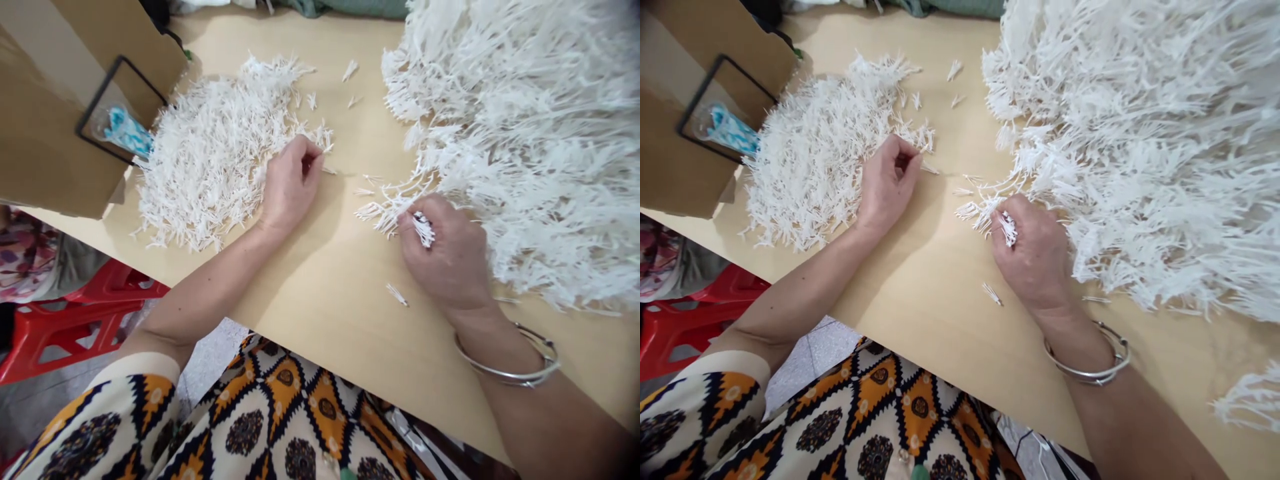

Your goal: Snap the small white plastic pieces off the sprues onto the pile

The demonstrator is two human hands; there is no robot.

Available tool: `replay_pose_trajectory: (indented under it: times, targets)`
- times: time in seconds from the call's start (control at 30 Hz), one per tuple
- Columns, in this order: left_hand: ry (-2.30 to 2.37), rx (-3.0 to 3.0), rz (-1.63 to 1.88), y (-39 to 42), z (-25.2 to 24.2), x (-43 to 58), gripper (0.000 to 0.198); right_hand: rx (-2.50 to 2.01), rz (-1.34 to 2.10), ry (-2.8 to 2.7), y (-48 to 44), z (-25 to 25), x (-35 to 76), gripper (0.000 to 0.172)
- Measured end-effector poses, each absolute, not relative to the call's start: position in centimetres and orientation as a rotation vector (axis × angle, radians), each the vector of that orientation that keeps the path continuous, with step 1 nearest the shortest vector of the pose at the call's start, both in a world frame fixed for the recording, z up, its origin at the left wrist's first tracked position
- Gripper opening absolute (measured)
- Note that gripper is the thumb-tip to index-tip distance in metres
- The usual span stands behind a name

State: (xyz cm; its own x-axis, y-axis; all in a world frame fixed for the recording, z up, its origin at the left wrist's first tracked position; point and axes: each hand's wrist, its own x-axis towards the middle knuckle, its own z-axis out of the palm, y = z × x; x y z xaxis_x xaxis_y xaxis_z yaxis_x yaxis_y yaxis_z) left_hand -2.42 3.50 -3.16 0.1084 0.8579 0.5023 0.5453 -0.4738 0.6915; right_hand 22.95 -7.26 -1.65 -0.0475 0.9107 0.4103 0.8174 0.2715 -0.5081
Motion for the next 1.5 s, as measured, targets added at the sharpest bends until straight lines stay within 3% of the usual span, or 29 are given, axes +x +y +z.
replay_pose_trajectory:
  times: [0.27,0.43,0.67,0.87,1.03,1.2,1.4,1.5]
  targets:
    - [1.362,2.207,1.592,3.4,-2.7,-2.1,0.035,-1.545,0.248,-1.795,-7.3,-1.5,22.6,0.016]
    - [1.338,2.438,1.194,0.9,-1.0,-0.7,0.032,-1.544,0.097,-1.838,-7.3,-1.7,22.2,0.011]
    - [1.084,2.622,0.897,-2.3,-0.1,1.8,0.044,-1.525,-0.116,-2.071,-7.9,-1.3,21.9,0.009]
    - [1.117,2.634,0.774,-2.6,-0.2,2.2,0.031,-1.531,-0.145,-2.105,-8.0,-0.9,21.8,0.019]
    - [1.438,2.630,0.738,-2.2,0.1,2.0,0.021,-1.592,-0.076,-2.092,-7.6,-0.8,22.0,0.018]
    - [1.884,2.249,0.865,0.0,-0.5,0.5,0.016,-1.599,0.114,-1.854,-6.6,-1.4,23.6,0.018]
    - [1.795,2.175,1.012,1.4,-1.4,-0.4,0.023,-1.449,0.310,-1.573,-6.8,-0.7,23.3,0.013]
    - [1.735,2.115,1.040,1.1,-1.0,-0.1,0.006,-1.454,0.404,-1.498,-7.3,-0.3,22.8,0.016]
